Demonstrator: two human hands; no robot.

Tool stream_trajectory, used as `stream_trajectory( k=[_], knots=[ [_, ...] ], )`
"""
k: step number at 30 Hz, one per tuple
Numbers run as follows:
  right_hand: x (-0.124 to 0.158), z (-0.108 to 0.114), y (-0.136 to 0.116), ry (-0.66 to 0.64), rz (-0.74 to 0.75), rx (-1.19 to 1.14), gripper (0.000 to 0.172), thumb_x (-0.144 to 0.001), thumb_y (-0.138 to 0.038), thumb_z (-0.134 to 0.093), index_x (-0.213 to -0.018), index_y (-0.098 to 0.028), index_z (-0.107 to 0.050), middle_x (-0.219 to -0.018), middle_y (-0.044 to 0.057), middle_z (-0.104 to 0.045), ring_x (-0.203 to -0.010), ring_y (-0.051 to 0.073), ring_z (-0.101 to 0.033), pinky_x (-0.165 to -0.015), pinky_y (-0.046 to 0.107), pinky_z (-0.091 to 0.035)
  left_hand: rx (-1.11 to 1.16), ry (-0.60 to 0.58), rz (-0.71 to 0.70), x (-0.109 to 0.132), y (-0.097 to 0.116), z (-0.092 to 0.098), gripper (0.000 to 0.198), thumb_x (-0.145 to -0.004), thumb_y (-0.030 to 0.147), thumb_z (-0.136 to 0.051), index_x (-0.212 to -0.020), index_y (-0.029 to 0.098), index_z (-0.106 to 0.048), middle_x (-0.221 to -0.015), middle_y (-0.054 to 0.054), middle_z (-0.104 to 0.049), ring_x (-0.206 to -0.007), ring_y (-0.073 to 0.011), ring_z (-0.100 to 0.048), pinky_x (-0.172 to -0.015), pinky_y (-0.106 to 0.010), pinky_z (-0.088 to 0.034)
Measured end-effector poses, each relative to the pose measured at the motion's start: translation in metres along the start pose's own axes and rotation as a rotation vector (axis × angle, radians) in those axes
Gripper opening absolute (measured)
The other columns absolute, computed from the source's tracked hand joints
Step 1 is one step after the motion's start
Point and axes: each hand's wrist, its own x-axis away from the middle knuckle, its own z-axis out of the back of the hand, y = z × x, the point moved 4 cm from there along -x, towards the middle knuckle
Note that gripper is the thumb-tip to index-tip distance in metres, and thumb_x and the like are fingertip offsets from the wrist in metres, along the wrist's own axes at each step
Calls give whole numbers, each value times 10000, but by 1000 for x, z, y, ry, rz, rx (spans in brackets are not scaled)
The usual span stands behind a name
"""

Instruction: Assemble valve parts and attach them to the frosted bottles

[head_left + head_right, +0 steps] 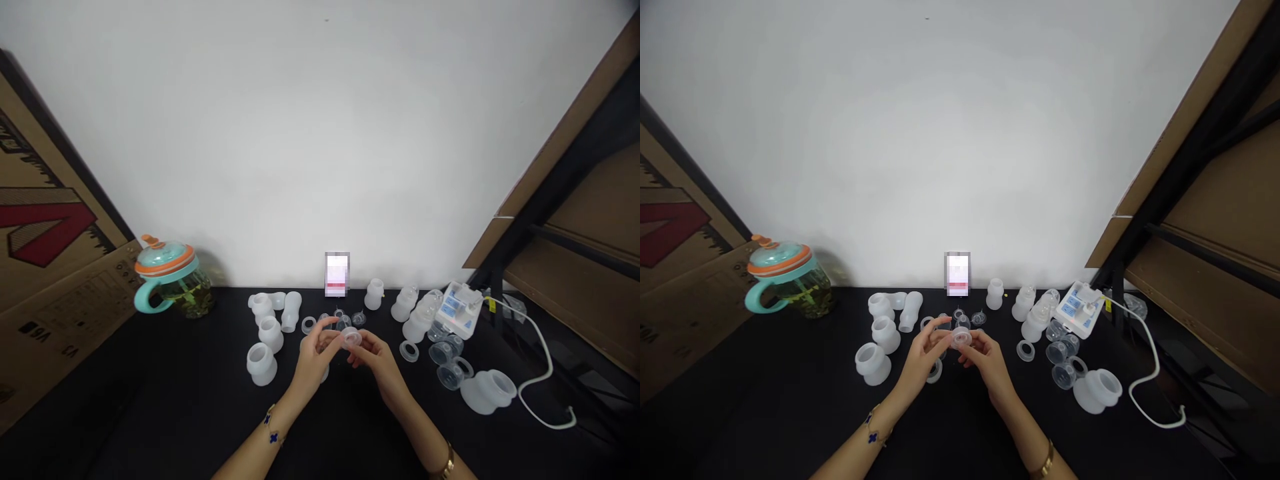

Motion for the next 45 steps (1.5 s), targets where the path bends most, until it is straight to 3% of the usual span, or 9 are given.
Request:
stream_trajectory(
  k=[3,12,22,29,36,45],
  knots=[
    [0,0,0,16,11,4,306,-730,-443,-821,-903,-199,-757,-747,23,-699,-630,157,-589,-581,280,-429,-152,-6,-59,2,0,-2,417,-838,365,-708,-1208,214,-591,-970,-47,-763,-911,-215,-724,-876,-352,-547],
    [-1,-1,1,9,20,41,318,-757,-456,-794,-949,-205,-767,-825,47,-715,-656,174,-611,-569,282,-445,-405,25,-181,4,-1,-2,253,-903,266,-618,-1150,234,-574,-972,-27,-762,-927,-207,-720,-885,-367,-540],
    [0,3,7,23,141,323,334,-852,-492,-658,-1023,-214,-727,-875,37,-706,-734,198,-636,-622,289,-480,-648,20,-278,9,-3,-5,329,-911,236,-574,-1236,257,-524,-1069,-37,-722,-1006,-223,-685,-929,-413,-517],
    [7,-3,-3,63,234,554,271,-923,-428,-575,-1037,-219,-704,-856,31,-708,-723,189,-625,-599,273,-436,-695,26,-283,8,-4,-6,134,-921,242,-542,-1054,252,-541,-967,-14,-681,-905,-205,-671,-819,-358,-523],
    [7,-1,2,94,297,701,269,-932,-366,-548,-1118,-220,-677,-885,39,-716,-711,184,-641,-574,264,-451,-721,32,-298,9,0,-5,163,-905,218,-550,-1063,256,-546,-941,-5,-676,-892,-202,-667,-817,-346,-516],
    [9,-2,0,97,302,773,232,-940,-342,-528,-1075,-219,-671,-841,27,-704,-688,176,-636,-580,259,-447,-787,38,-300,10,0,-7,140,-918,243,-544,-1058,252,-549,-949,-11,-675,-891,-210,-661,-812,-364,-507]
  ],
)
